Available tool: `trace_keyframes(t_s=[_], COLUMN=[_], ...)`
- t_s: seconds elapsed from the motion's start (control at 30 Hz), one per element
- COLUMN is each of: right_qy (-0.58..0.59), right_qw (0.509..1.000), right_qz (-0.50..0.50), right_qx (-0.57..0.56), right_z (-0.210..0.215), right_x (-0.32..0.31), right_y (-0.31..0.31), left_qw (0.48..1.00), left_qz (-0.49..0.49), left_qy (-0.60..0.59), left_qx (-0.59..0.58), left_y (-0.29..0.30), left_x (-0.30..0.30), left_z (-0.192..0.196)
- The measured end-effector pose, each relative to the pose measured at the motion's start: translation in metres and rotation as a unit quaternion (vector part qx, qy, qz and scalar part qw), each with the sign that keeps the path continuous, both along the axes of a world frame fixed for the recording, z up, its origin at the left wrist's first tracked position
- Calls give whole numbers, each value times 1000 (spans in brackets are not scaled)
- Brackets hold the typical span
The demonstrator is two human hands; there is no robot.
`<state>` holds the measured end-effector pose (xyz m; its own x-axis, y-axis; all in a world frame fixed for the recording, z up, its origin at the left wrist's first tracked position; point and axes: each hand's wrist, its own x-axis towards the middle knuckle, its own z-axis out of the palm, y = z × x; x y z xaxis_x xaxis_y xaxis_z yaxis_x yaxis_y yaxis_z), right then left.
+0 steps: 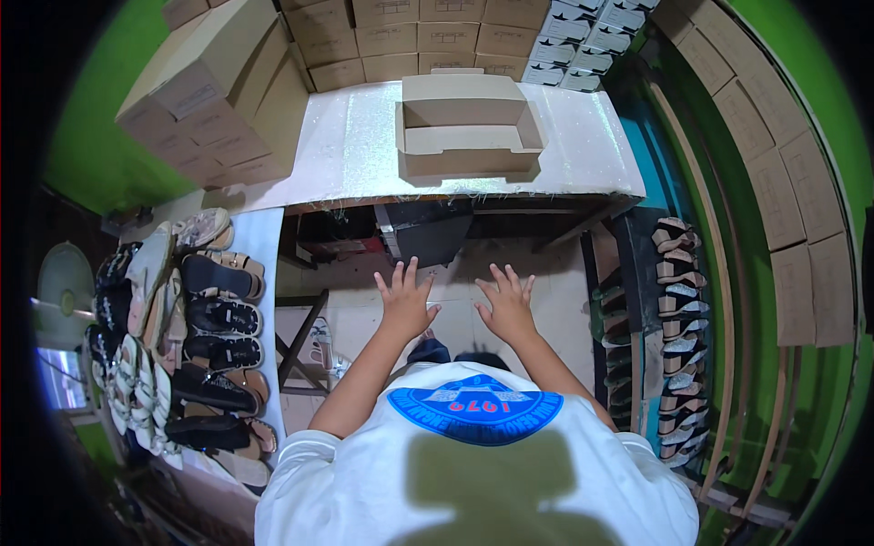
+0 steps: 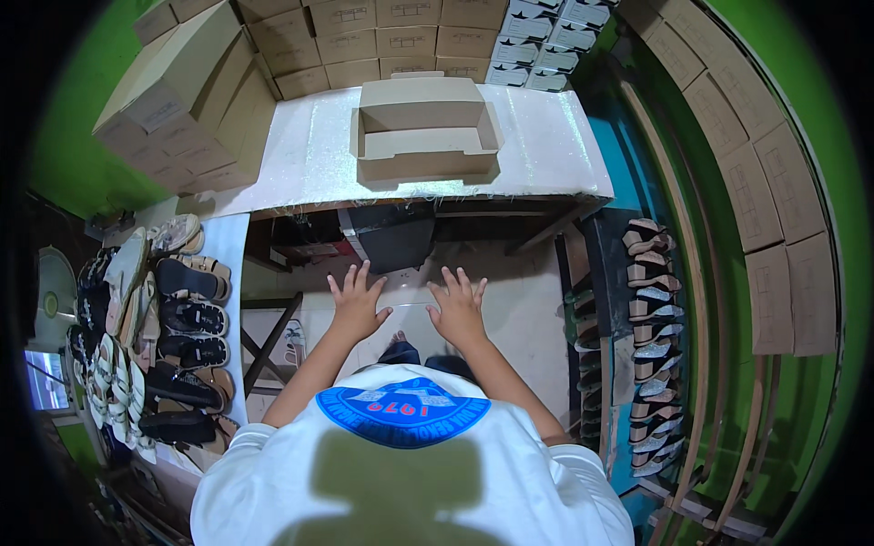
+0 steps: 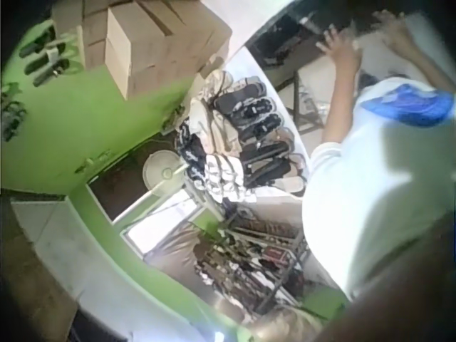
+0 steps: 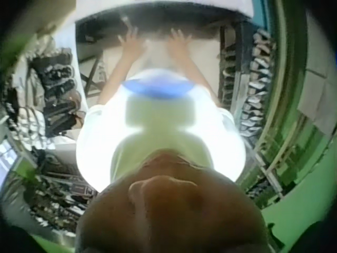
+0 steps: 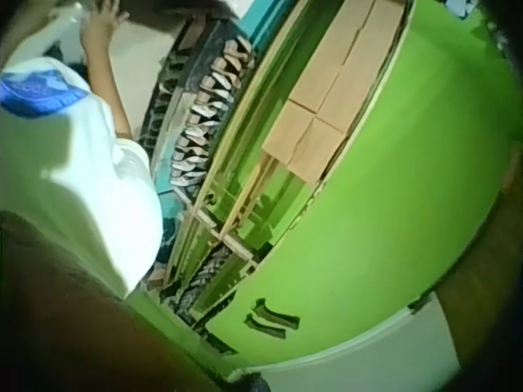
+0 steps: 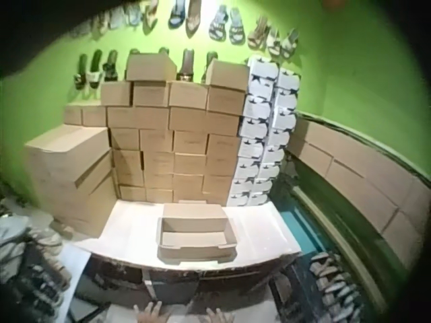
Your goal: Packing pairs of sandals into cardboard boxes and stacking them on a shelf.
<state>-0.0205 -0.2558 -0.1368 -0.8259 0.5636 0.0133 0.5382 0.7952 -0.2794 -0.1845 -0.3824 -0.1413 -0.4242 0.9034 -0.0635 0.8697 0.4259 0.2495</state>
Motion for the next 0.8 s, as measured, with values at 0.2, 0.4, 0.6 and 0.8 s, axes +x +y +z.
trace_keyframes(t_s=[0.2,0.4,0.6,0.8], right_qy=[-38,-42,-62,-80], right_qw=[999,998,998,995], right_qz=[22,37,-11,-26], right_qx=[-8,2,-19,-43], right_z=[0,1,-8,-9], right_x=[24,65,136,164], right_y=[-42,-101,-169,-221], left_qw=[1000,1000,996,996], left_qz=[11,25,21,8], left_qy=[2,6,-77,-68], left_qx=[0,6,-49,-60], left_y=[-36,-96,-174,-229], left_x=[29,77,137,148], left_z=[5,3,3,14])
